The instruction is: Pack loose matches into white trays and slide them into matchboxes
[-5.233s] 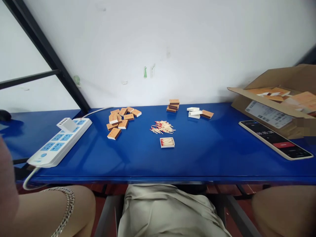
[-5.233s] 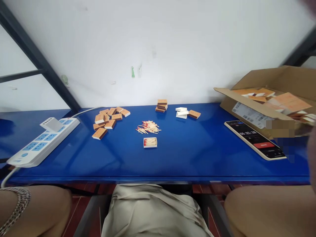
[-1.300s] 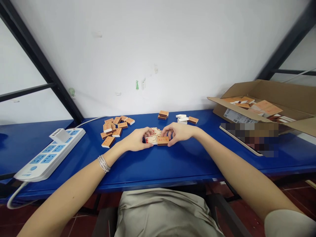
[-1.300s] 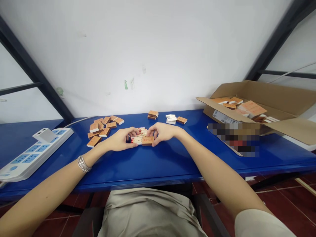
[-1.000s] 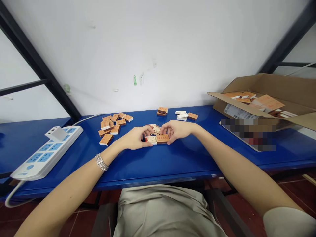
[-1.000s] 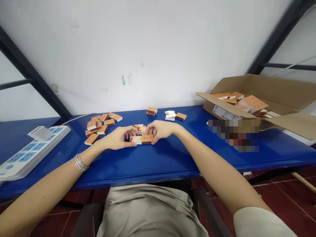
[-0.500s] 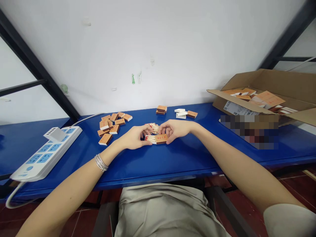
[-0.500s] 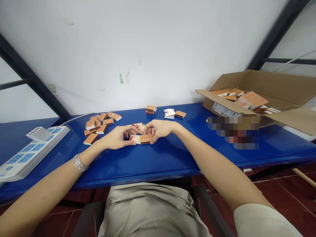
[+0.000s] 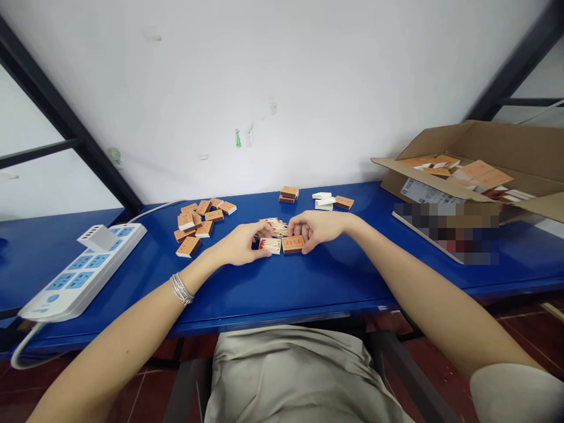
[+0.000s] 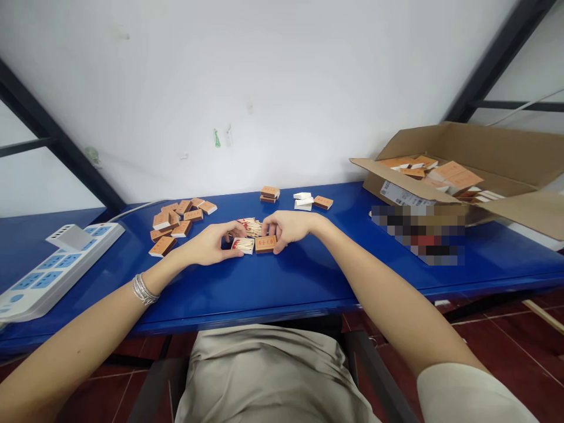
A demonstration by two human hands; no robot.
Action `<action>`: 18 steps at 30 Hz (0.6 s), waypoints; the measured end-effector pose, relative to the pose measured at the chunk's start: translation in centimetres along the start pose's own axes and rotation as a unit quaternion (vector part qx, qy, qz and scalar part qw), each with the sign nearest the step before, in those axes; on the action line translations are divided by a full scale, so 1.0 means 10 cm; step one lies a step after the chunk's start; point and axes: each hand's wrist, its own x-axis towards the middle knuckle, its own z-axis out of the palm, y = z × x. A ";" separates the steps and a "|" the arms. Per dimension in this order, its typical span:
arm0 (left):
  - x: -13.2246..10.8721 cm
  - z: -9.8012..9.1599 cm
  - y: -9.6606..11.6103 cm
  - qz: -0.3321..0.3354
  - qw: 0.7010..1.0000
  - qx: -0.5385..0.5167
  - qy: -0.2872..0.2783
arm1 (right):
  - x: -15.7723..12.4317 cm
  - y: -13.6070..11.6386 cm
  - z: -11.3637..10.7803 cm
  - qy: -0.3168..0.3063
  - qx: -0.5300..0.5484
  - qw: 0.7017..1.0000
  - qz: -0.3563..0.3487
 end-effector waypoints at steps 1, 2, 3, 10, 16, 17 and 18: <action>0.00 0.00 0.01 0.004 1.000 0.010 0.002 | -0.02 0.01 -0.02 0.000 -0.012 1.000 0.002; -0.01 0.00 0.03 0.010 1.000 0.019 0.002 | -0.03 0.02 -0.03 0.003 -0.025 1.000 0.003; -0.02 0.00 0.05 0.016 1.000 0.027 0.002 | -0.05 0.02 -0.04 0.010 -0.036 0.999 0.003; -0.03 0.04 0.18 0.062 0.997 0.049 0.019 | -0.06 -0.14 0.11 0.150 -0.123 0.975 -0.112; -0.02 0.06 0.17 0.040 0.995 0.088 -0.002 | 0.07 -0.23 0.31 0.132 -0.080 0.972 -0.180; -0.01 0.05 0.16 0.036 0.995 0.095 -0.004 | 0.07 -0.23 0.33 0.130 -0.078 0.972 -0.177; -0.01 0.05 0.16 0.033 0.995 0.098 -0.005 | 0.08 -0.24 0.34 0.129 -0.081 0.973 -0.172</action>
